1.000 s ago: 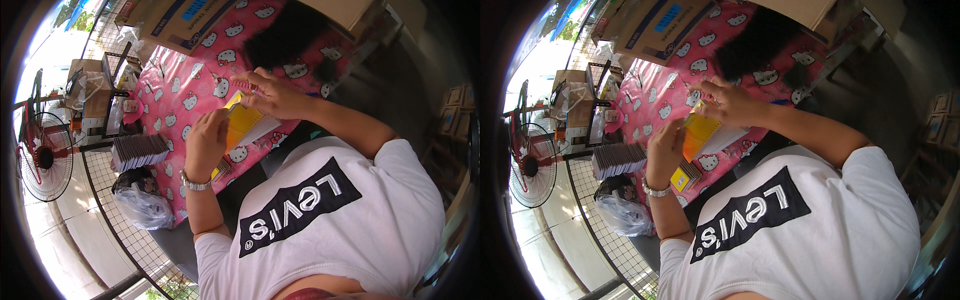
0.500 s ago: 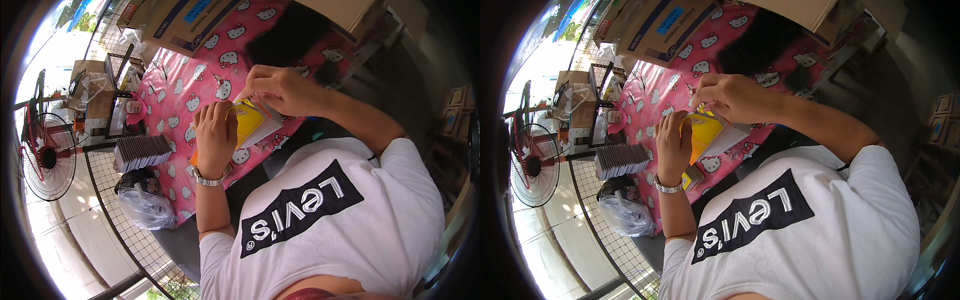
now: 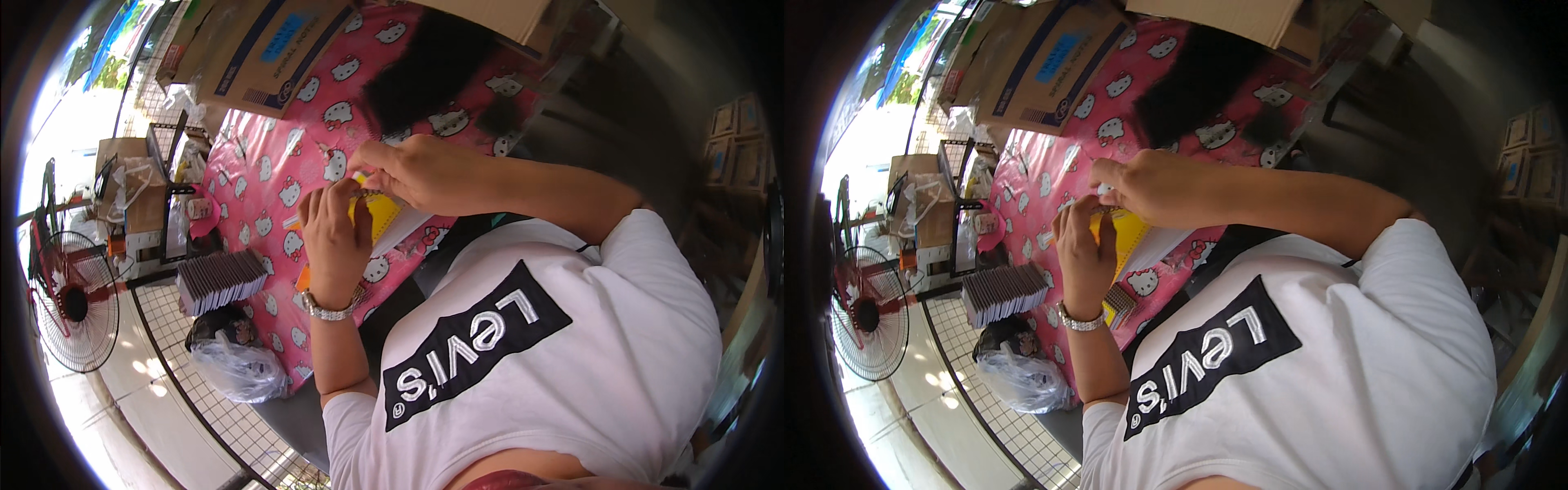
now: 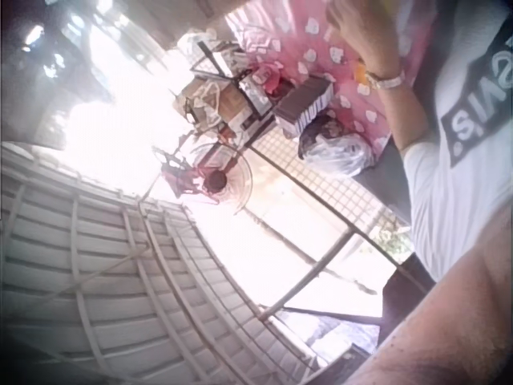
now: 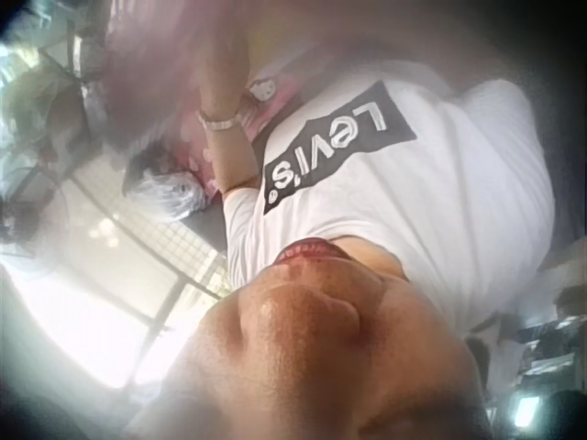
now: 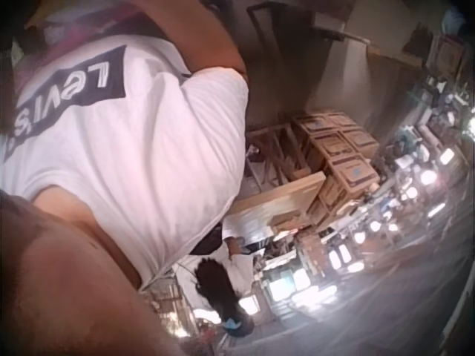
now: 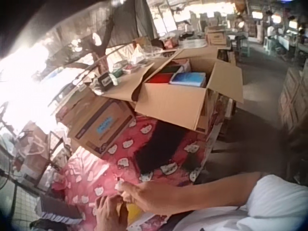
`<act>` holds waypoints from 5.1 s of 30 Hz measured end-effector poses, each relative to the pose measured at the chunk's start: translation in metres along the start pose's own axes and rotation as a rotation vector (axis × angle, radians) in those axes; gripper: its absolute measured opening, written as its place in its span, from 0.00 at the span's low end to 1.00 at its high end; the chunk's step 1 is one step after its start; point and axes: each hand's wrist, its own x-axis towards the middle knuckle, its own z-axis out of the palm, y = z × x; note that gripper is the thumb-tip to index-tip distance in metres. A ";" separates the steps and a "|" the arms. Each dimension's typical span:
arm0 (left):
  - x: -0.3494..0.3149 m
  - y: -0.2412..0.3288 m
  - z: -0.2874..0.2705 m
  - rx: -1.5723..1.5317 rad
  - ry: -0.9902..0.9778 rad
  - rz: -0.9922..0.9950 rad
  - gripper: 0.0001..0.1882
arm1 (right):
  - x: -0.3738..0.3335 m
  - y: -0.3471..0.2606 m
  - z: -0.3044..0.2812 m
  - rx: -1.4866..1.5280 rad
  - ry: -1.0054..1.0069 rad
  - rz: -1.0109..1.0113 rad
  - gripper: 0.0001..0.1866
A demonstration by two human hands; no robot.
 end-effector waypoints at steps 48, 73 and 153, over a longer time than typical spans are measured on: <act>-0.026 -0.017 -0.012 -0.143 0.122 -0.233 0.13 | 0.063 0.033 -0.044 0.512 -0.600 0.099 0.30; -0.032 -0.032 -0.009 -0.527 0.086 -0.409 0.12 | 0.090 0.026 -0.020 0.515 -0.598 0.073 0.28; -0.138 -0.040 0.007 -0.822 1.098 -0.892 0.09 | 0.000 0.018 0.042 -0.046 0.175 -0.245 0.25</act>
